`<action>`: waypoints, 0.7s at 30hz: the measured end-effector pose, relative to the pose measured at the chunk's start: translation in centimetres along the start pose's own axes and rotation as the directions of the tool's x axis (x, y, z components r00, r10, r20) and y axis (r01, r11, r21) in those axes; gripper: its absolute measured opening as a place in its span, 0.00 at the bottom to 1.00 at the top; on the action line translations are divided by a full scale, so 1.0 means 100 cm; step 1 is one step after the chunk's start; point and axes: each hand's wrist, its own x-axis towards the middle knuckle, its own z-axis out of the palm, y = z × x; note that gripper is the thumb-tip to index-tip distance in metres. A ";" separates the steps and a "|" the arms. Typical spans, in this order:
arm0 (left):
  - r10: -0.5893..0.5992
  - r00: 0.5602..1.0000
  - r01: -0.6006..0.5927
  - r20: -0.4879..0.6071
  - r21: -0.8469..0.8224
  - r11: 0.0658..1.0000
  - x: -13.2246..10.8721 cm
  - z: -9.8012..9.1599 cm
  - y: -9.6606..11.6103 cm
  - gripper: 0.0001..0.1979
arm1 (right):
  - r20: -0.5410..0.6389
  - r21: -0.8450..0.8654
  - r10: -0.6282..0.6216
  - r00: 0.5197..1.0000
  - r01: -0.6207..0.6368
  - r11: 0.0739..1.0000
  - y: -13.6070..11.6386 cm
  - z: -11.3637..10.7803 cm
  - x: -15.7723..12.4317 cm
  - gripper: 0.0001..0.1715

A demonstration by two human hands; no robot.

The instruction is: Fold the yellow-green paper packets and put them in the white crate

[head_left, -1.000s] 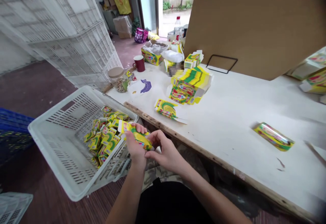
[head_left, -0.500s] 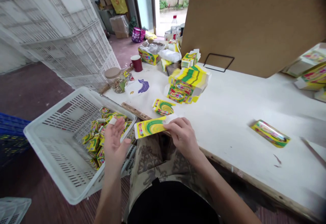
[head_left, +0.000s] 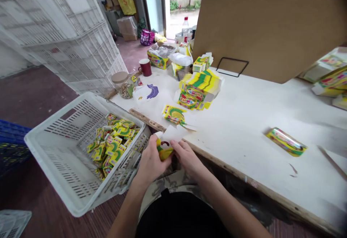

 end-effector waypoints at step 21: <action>-0.132 0.987 0.127 0.087 0.059 0.990 -0.002 -0.014 -0.015 0.27 | 0.327 -0.651 -0.281 0.902 0.431 0.625 0.001 -0.031 0.004 0.20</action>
